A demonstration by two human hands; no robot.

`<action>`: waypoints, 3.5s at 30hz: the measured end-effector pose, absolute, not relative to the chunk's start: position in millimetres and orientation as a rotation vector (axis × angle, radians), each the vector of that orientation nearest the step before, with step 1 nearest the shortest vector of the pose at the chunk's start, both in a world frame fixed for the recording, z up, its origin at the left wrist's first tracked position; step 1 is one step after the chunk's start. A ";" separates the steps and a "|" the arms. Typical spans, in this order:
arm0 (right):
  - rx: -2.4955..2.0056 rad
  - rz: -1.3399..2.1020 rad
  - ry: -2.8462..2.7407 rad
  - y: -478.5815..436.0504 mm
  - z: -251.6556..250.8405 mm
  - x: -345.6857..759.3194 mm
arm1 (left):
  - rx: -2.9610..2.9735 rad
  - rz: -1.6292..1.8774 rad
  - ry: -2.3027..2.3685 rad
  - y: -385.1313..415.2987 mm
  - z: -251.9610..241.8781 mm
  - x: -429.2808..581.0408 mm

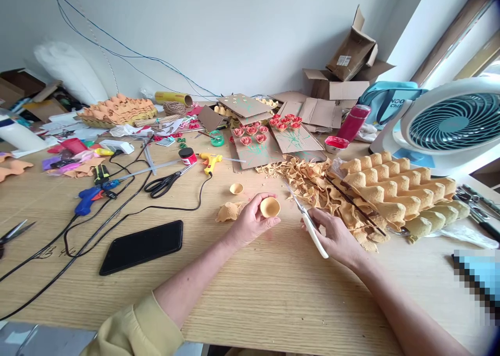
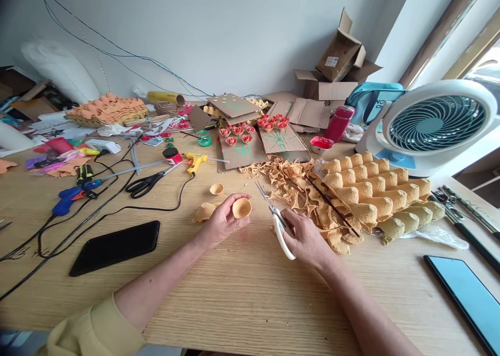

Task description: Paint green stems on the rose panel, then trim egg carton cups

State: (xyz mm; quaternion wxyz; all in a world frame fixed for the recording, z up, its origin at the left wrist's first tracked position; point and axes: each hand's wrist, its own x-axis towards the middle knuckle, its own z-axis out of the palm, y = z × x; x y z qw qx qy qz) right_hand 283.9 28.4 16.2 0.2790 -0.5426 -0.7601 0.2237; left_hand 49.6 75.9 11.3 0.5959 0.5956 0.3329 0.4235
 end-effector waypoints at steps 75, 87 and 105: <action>-1.188 0.229 -2.385 16.9 23.5 291.0 | 1.289 0.965 0.694 67.7 35.2 47.7; -1.245 0.235 -2.366 19.7 19.3 285.4 | 1.363 0.939 0.616 70.1 24.8 51.0; -1.227 0.147 -2.400 16.8 26.9 294.0 | 1.278 0.929 0.622 72.1 26.0 44.2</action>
